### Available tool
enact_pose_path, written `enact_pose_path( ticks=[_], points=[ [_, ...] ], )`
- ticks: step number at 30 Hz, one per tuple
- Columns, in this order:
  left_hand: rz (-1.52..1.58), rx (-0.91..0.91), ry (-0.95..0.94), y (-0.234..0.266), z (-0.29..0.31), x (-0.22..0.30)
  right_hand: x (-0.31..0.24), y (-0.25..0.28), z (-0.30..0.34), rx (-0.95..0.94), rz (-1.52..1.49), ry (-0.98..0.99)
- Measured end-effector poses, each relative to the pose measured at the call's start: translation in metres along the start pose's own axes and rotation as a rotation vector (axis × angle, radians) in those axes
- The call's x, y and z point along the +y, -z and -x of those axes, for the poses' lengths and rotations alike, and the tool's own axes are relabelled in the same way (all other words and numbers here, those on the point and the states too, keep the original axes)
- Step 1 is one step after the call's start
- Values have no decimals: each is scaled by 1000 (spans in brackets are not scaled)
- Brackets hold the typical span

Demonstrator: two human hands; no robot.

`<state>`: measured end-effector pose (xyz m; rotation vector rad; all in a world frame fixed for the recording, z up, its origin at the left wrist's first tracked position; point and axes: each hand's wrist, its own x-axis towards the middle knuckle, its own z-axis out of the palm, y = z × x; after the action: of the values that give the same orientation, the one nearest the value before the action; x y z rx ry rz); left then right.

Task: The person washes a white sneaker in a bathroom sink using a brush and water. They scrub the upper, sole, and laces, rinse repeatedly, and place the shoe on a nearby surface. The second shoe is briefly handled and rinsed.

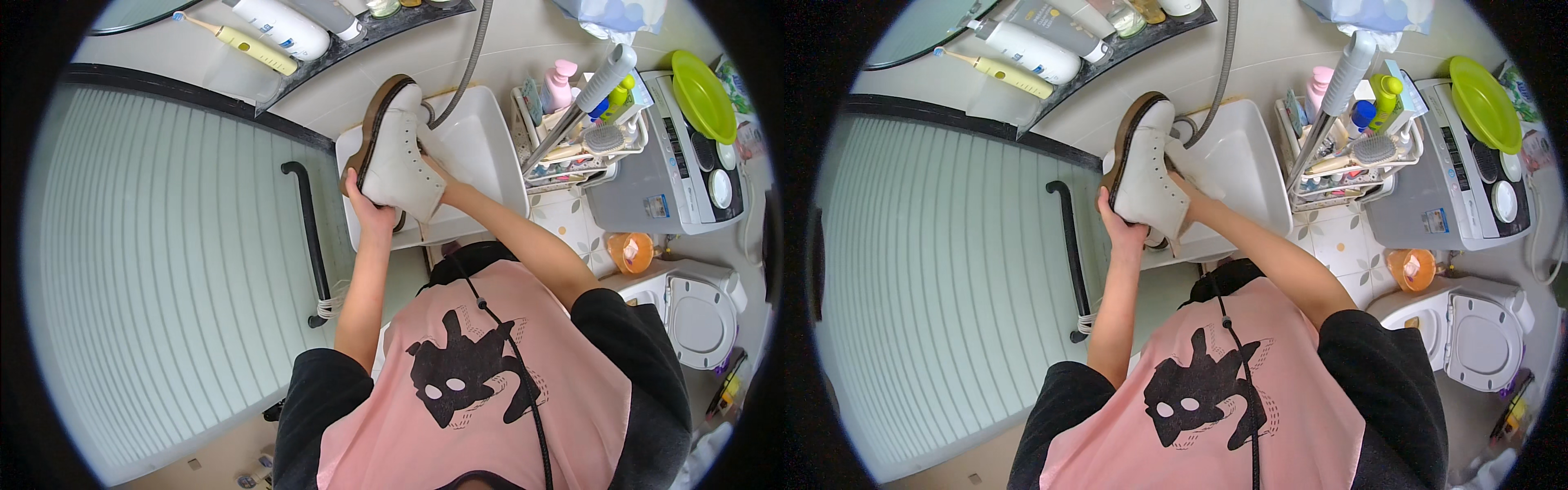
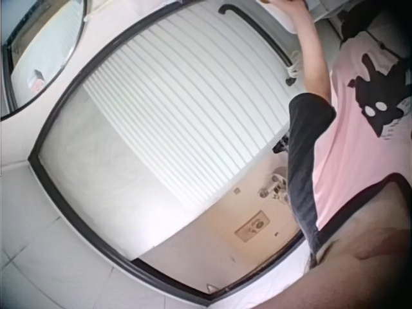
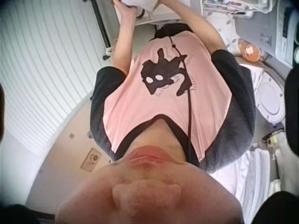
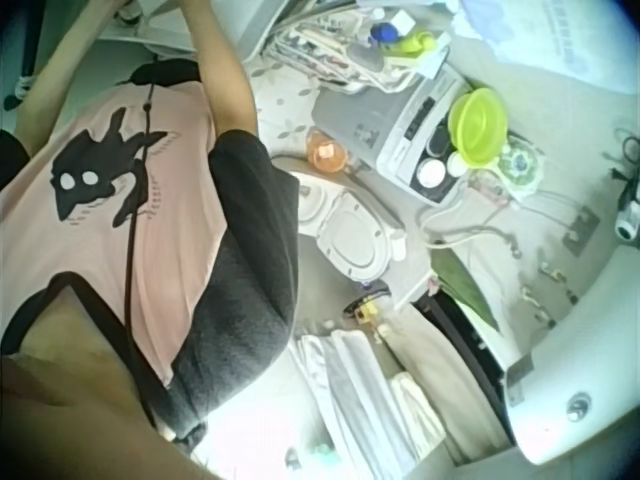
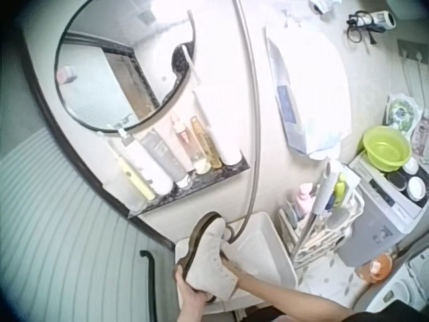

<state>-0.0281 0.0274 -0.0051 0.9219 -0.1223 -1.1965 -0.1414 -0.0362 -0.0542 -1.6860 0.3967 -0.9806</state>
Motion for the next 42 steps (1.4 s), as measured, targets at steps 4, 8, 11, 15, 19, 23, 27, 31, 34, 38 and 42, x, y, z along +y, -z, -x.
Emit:
enact_pose_path(
  ticks=[4,8,11,15,19,23,27,31,34,38,42],
  points=[
    [10,-23,26,12,-7,10,-24,26,10,-2,-34,-503],
    [44,-68,63,16,-12,17,-55,47,21,262,-876,-556],
    [69,-113,56,20,-13,19,-62,55,24,220,-918,-443],
    [68,-145,27,22,-11,23,-75,56,21,164,-952,-354],
    [42,-126,-34,15,-5,25,-82,52,18,106,-1033,-241],
    [15,-129,-60,19,-2,28,-93,50,12,50,-1118,-160],
    [-44,-127,-114,13,2,33,-57,54,6,360,-727,-221],
    [-176,-116,-227,-6,11,40,-30,62,11,366,-235,-318],
    [-209,-132,-264,-8,7,41,-31,42,0,364,-382,-374],
    [-227,-159,-446,-30,15,32,-56,26,-21,528,-1061,-528],
    [-426,-313,-531,-41,15,39,-57,21,-27,655,-1249,-516]
  ],
)
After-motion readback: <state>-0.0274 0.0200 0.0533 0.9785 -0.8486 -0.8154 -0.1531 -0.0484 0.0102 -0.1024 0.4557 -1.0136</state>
